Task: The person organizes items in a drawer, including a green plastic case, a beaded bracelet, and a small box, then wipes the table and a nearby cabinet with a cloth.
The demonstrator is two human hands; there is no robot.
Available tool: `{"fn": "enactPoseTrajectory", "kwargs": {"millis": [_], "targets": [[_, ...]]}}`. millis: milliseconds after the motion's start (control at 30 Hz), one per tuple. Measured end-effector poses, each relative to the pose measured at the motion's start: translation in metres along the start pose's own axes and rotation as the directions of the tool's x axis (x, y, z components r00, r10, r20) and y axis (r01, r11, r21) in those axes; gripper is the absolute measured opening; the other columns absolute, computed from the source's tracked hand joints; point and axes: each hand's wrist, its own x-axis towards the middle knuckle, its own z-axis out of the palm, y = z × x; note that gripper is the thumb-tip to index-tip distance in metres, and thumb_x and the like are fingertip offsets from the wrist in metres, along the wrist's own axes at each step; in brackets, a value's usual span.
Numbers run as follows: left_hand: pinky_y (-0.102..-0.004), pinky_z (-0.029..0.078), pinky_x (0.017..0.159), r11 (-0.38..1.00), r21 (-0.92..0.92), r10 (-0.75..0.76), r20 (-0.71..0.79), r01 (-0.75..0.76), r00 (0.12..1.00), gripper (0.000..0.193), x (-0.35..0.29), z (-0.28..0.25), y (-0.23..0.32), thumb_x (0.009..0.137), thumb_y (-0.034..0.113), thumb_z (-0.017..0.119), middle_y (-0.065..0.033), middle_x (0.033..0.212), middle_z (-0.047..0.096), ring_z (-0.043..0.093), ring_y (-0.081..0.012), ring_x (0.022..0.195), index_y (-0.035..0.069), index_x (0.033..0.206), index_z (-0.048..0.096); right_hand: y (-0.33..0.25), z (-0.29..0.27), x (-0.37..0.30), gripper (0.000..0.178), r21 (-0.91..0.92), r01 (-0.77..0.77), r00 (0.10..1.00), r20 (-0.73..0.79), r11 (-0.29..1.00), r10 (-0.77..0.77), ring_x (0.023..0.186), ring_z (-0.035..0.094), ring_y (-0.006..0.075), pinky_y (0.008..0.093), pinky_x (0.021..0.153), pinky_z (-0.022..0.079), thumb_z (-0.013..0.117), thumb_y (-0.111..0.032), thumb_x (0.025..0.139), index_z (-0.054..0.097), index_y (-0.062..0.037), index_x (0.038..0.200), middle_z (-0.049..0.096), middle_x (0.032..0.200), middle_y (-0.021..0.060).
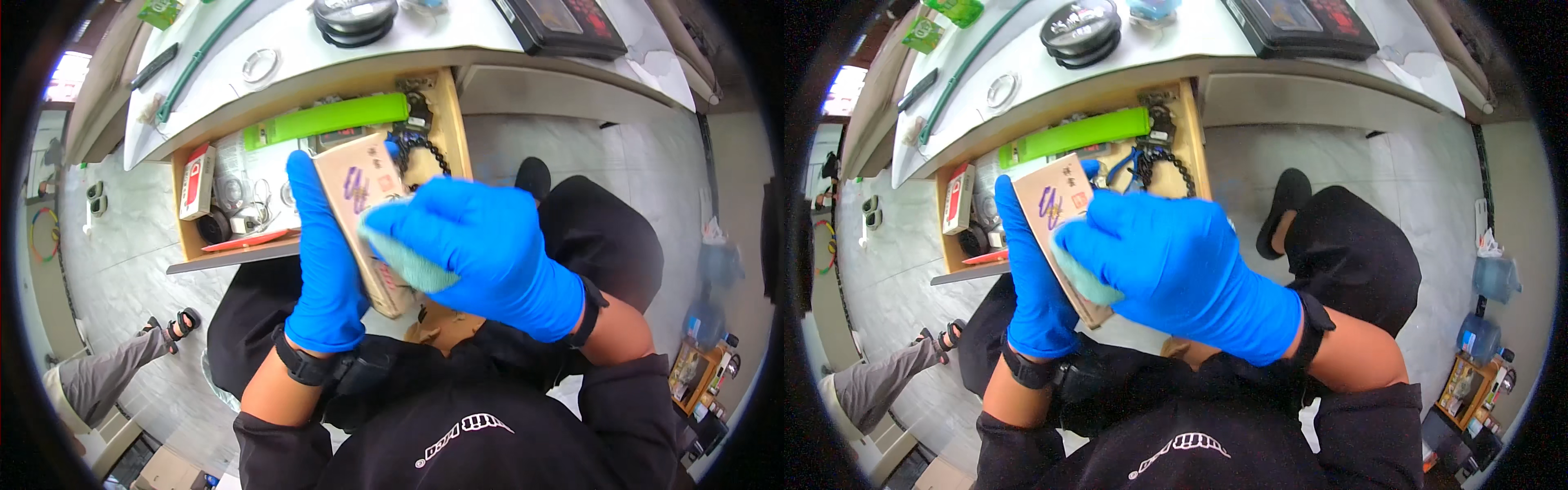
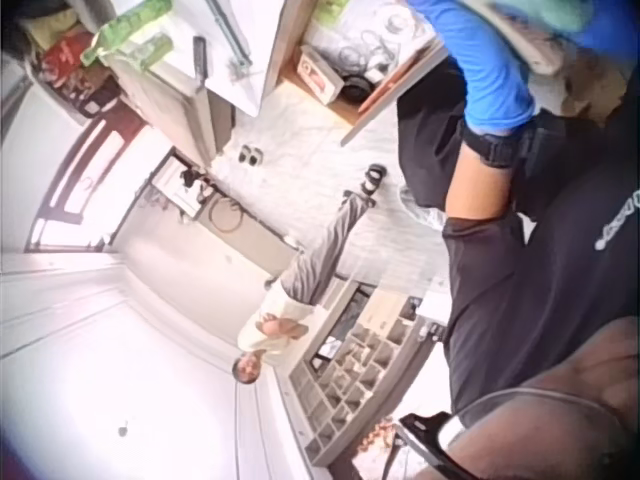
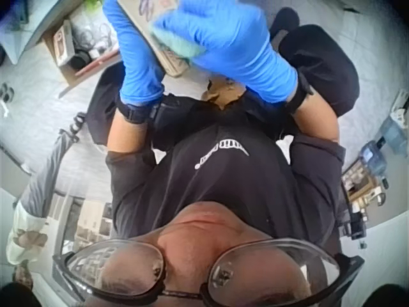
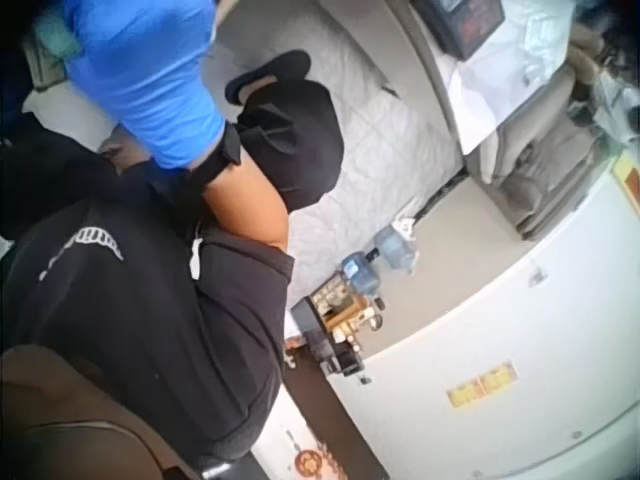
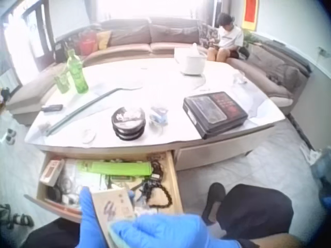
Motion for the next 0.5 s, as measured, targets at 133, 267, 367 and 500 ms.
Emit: {"fn": "enactPoseTrajectory", "kwargs": {"millis": [133, 267, 367, 500], "targets": [[-0.0386, 0.055, 0.083, 0.99, 0.113, 0.094, -0.074, -0.085, 0.993, 0.079, 0.008, -0.009, 0.016, 0.09, 0.072, 0.031, -0.0133, 0.111, 0.061, 0.063, -0.0237, 0.094, 0.008, 0.133, 0.045, 0.005, -0.015, 0.005, 0.018, 0.102, -0.156, 0.987, 0.054, 0.983, 0.151, 0.066, 0.062, 0.0229, 0.0294, 0.058, 0.05, 0.077, -0.013, 0.074, 0.073, -0.0094, 0.091, 0.064, 0.081, 0.0086], [-0.0389, 0.053, 0.081, 0.948, 0.315, 0.121, -0.232, -0.043, 0.965, 0.071, 0.004, 0.001, 0.012, 0.09, 0.066, 0.045, -0.0115, 0.112, 0.06, 0.062, -0.0227, 0.093, 0.008, 0.131, 0.046, 0.029, -0.018, 0.004, 0.017, 0.362, -0.306, 0.936, -0.055, 0.881, 0.348, 0.08, 0.062, 0.0187, 0.0293, 0.072, 0.049, 0.076, -0.013, 0.077, 0.07, -0.0045, 0.091, 0.064, 0.085, 0.0063], [-0.0332, 0.051, 0.083, 0.609, 0.765, 0.376, -0.046, -0.209, 0.926, 0.06, -0.002, 0.015, 0.015, 0.085, 0.03, 0.071, -0.0119, 0.113, 0.06, 0.061, -0.0193, 0.098, 0.004, 0.132, 0.043, 0.036, -0.031, -0.001, 0.019, 0.59, -0.468, 0.859, 0.127, 0.658, 0.497, 0.079, 0.062, 0.0155, 0.0286, 0.071, 0.049, 0.073, -0.016, 0.083, 0.07, -0.0042, 0.097, 0.064, 0.084, 0.0039], [-0.0342, 0.05, 0.084, 0.012, 0.92, 0.489, 0.336, -0.392, 0.805, 0.08, -0.004, 0.014, 0.019, 0.07, 0.031, 0.085, -0.0136, 0.112, 0.06, 0.061, -0.0246, 0.1, 0.003, 0.132, 0.042, 0.033, -0.043, 0.001, 0.025, 0.592, -0.637, 0.761, 0.381, 0.493, 0.525, 0.086, 0.061, 0.0094, 0.0242, 0.076, 0.049, 0.066, -0.021, 0.09, 0.067, -0.0018, 0.106, 0.067, 0.091, 0.0059]]}}
